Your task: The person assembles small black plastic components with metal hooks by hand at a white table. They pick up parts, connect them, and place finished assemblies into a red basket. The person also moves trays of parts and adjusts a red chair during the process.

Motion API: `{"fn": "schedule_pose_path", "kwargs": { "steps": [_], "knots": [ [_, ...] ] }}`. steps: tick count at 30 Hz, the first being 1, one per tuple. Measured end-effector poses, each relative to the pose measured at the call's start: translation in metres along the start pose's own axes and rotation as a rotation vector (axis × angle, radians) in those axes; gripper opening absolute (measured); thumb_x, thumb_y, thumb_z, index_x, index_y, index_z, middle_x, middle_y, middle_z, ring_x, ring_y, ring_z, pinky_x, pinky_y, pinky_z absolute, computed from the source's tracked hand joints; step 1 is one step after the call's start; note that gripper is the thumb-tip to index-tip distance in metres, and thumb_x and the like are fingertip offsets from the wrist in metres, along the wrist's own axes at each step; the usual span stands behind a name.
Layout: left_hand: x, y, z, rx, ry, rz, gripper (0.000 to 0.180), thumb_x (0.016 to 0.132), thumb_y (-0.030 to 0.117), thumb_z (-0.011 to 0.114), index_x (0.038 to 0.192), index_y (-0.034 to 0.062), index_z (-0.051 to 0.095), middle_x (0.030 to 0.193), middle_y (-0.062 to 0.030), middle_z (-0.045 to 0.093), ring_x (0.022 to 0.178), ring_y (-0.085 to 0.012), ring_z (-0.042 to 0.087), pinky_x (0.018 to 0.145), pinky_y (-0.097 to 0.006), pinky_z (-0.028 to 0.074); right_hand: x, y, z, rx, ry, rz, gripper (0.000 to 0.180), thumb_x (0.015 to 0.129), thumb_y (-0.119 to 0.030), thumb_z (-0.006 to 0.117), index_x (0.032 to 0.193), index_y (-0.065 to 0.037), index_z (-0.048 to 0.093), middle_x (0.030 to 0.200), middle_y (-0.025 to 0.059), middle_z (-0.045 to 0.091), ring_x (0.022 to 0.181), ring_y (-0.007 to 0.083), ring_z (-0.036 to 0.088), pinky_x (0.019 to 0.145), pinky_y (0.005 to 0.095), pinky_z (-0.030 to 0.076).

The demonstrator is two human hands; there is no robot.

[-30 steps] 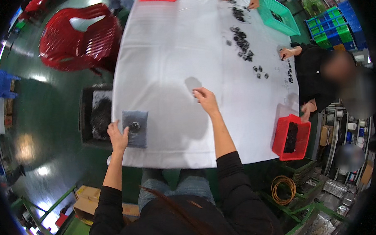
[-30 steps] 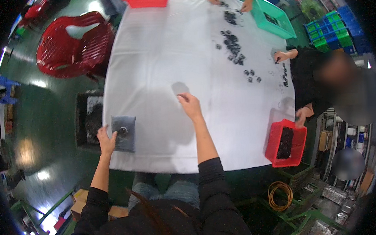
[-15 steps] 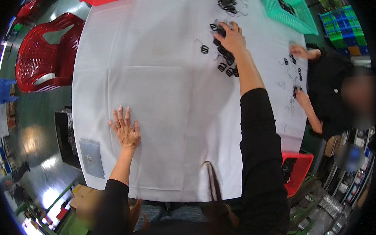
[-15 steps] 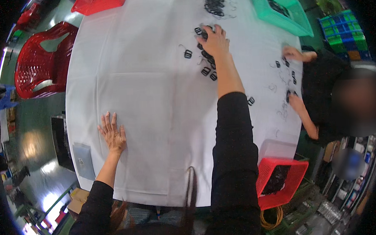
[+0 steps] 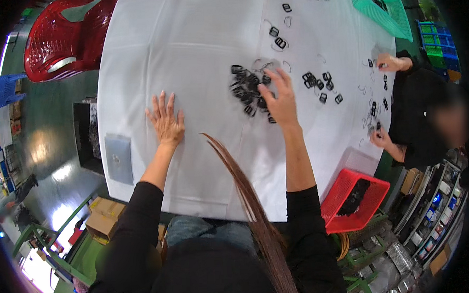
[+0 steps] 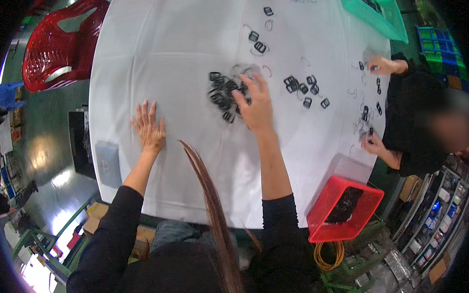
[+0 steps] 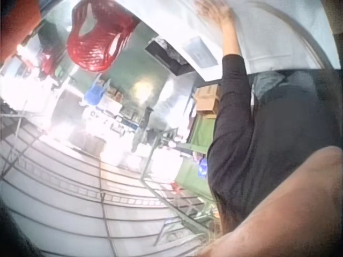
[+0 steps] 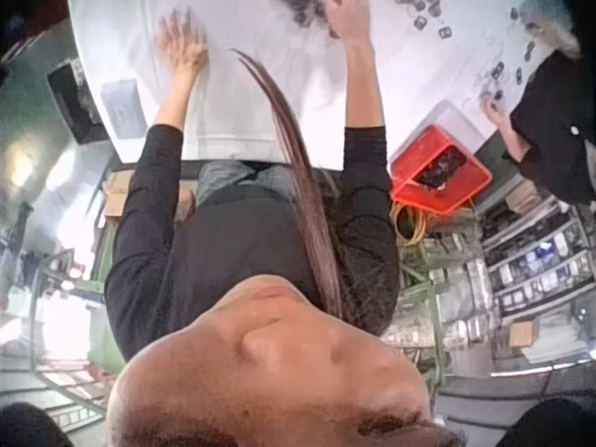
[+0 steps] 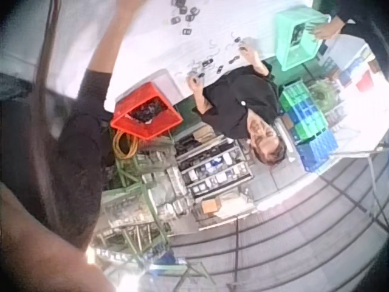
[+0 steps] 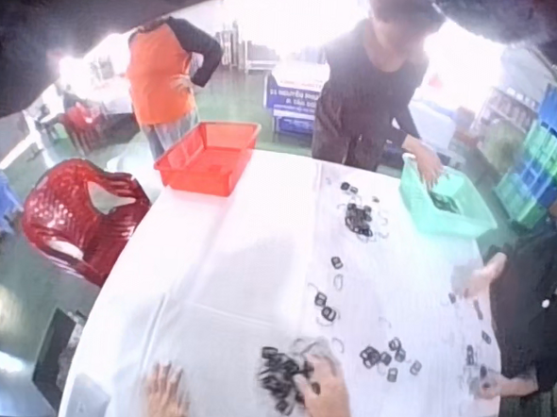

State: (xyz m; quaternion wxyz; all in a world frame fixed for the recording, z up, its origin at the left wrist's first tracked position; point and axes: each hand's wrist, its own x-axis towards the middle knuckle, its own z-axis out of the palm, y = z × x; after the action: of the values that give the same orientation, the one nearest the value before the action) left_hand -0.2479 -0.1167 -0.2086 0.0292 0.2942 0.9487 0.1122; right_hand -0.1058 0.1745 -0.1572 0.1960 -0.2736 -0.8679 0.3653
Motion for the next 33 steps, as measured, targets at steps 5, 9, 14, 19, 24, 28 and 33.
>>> {"fn": "schedule_pose_path", "kwargs": {
  "steps": [5,9,14,19,24,28,33],
  "knots": [
    [0.005,0.000,0.000,-0.060,-0.004,-0.069,0.054,0.089,0.029,0.047,0.140,0.0175,0.032,0.146,-0.0056,0.028,0.139,-0.0257,0.014,0.111,-0.052,0.005,-0.009,0.000,-0.036,0.047,0.017,0.358,0.025,0.082,-0.017,0.063,0.106,-0.008,0.063,0.121,0.0131,0.054,0.101,0.0284,0.057,0.083,0.0379,0.046],
    [0.027,0.027,-0.006,-0.416,0.115,0.108,0.050,0.085,0.023,0.057,0.131,0.0125,0.042,0.132,-0.0098,0.043,0.128,-0.0283,0.032,0.106,-0.045,0.024,0.014,-0.008,-0.024,-0.104,-0.257,0.394,0.021,0.081,-0.020,0.064,0.100,-0.009,0.064,0.109,0.0110,0.060,0.089,0.0294,0.062,0.073,0.0381,0.049],
    [0.067,0.072,-0.008,-0.360,0.090,0.156,0.034,0.080,0.024,0.066,0.109,0.0093,0.057,0.111,-0.0103,0.054,0.108,-0.0291,0.046,0.091,-0.041,0.038,-0.013,-0.057,0.035,-0.524,-0.462,0.353,0.022,0.076,-0.024,0.070,0.090,-0.008,0.064,0.094,0.0091,0.065,0.086,0.0284,0.063,0.073,0.0379,0.049],
    [0.094,0.064,-0.014,-0.474,-0.304,0.211,0.019,0.078,0.021,0.068,0.085,0.0049,0.060,0.094,-0.0116,0.061,0.091,-0.0289,0.057,0.075,-0.036,0.047,-0.042,-0.059,0.058,-0.469,-0.443,0.356,0.023,0.073,-0.027,0.073,0.086,-0.010,0.064,0.091,0.0081,0.066,0.085,0.0272,0.063,0.071,0.0388,0.048],
    [0.079,0.036,-0.036,-1.475,-0.784,-0.238,0.019,0.084,0.021,0.065,0.091,0.0038,0.062,0.097,-0.0061,0.061,0.086,-0.0186,0.061,0.067,-0.030,0.051,-0.071,-0.030,0.003,0.208,-0.228,0.588,0.019,0.078,-0.018,0.069,0.091,-0.005,0.065,0.085,0.0060,0.064,0.073,0.0201,0.062,0.064,0.0312,0.047],
    [0.065,0.050,-0.034,-1.449,-0.812,-0.270,0.028,0.087,0.025,0.062,0.103,0.0030,0.063,0.089,-0.0029,0.059,0.082,-0.0111,0.059,0.069,-0.024,0.050,-0.103,-0.025,-0.032,0.504,-0.195,0.747,0.019,0.081,-0.015,0.063,0.095,-0.001,0.063,0.083,0.0036,0.062,0.074,0.0134,0.060,0.062,0.0249,0.045],
    [0.052,0.106,-0.011,-0.405,-0.371,0.134,0.031,0.078,0.031,0.070,0.096,0.0057,0.065,0.083,-0.0001,0.061,0.077,-0.0096,0.056,0.068,-0.027,0.047,-0.119,-0.031,-0.041,1.185,0.030,0.884,0.014,0.081,-0.007,0.057,0.095,-0.005,0.056,0.082,0.0048,0.059,0.077,0.0149,0.060,0.059,0.0247,0.045]
  ]
}}
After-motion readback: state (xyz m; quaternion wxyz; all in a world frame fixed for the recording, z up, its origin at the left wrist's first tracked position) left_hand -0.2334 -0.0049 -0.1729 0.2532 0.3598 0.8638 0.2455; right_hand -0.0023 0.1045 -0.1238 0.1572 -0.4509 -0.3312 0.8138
